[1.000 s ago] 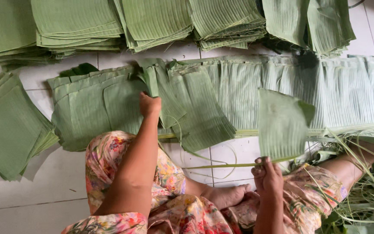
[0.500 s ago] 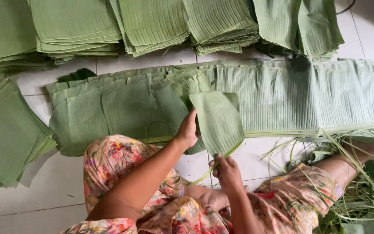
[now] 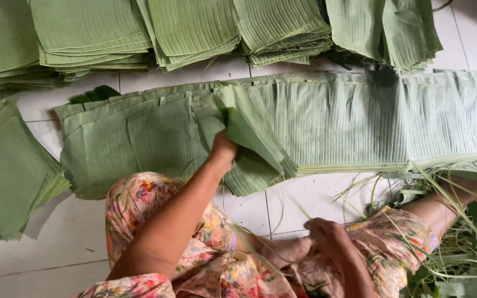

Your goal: The person sits on a tiled floor surrounded by stacks of banana leaves. They tear leaflets away from the leaf midrib one at a time, smooth the torn pieces, and stack the separated leaf pieces onto piles in front of them.

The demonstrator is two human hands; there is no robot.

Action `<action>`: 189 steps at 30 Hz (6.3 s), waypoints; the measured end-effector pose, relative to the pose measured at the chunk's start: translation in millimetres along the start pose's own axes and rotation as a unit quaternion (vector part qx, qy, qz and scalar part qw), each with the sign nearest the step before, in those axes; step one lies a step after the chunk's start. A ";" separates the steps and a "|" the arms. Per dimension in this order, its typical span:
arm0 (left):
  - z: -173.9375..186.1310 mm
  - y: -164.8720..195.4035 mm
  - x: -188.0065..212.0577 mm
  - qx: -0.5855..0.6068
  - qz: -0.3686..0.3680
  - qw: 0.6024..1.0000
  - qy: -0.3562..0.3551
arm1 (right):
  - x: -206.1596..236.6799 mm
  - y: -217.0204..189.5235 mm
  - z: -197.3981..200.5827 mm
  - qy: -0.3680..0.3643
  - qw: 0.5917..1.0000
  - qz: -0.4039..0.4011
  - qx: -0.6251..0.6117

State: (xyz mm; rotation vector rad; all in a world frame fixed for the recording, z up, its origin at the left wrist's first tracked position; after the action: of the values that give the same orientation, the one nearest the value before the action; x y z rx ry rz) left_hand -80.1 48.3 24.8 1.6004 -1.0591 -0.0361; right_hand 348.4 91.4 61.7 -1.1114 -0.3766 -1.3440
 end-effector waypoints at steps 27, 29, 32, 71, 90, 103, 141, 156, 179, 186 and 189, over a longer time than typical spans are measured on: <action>-51.5 -4.5 47.4 0.156 0.064 0.982 -0.085 | -25.9 -129.6 2.5 0.123 0.915 0.184 -0.338; -48.5 -1.5 51.9 0.175 0.089 0.978 -0.075 | -35.0 -141.5 1.1 0.156 0.914 0.176 -0.332; -47.2 12.3 49.9 0.256 0.080 0.953 -0.138 | -29.3 -146.9 13.4 0.201 0.924 0.180 -0.270; -31.7 3.7 3.6 0.239 0.052 0.969 -0.039 | -136.3 -184.9 31.8 -0.051 0.778 0.195 -0.595; -1.5 -23.3 -51.5 -0.034 -0.028 0.998 -0.051 | -78.2 -11.7 199.6 0.456 0.875 0.161 -0.020; -12.8 -34.1 -28.8 -0.110 0.065 0.984 -0.123 | -143.1 -193.1 377.8 0.342 0.669 0.335 -0.568; 34.4 -71.2 27.6 -0.140 0.255 0.957 -0.017 | -146.0 -132.6 -92.4 -0.055 0.791 0.087 -0.602; 30.9 3.5 23.9 -0.390 -0.093 0.915 0.044 | -112.1 -127.2 -160.2 -0.066 0.748 0.073 -0.656; 456.0 205.1 255.4 0.064 -0.342 0.827 0.443 | -130.0 -101.3 -171.2 -0.166 0.852 0.086 -0.489; 539.2 122.1 247.7 0.068 -0.187 0.813 0.548 | -132.7 -95.9 -169.4 -0.158 0.860 0.074 -0.479; 538.6 109.2 243.1 0.065 -0.139 0.822 0.549 | -129.9 -100.8 -172.0 -0.181 0.848 0.092 -0.490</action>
State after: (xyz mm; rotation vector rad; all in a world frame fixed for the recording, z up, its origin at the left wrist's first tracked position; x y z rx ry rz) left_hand -292.5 -513.3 49.0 1.5072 0.0843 0.7025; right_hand 162.2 44.3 -78.8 -2.2089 0.2091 -1.1358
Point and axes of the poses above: each hand's wrist, its own x-axis away from the middle knuckle, its own z-axis out of the back of the hand, y = z × x, the point moved 8 cm from there along -x, towards the middle knuckle
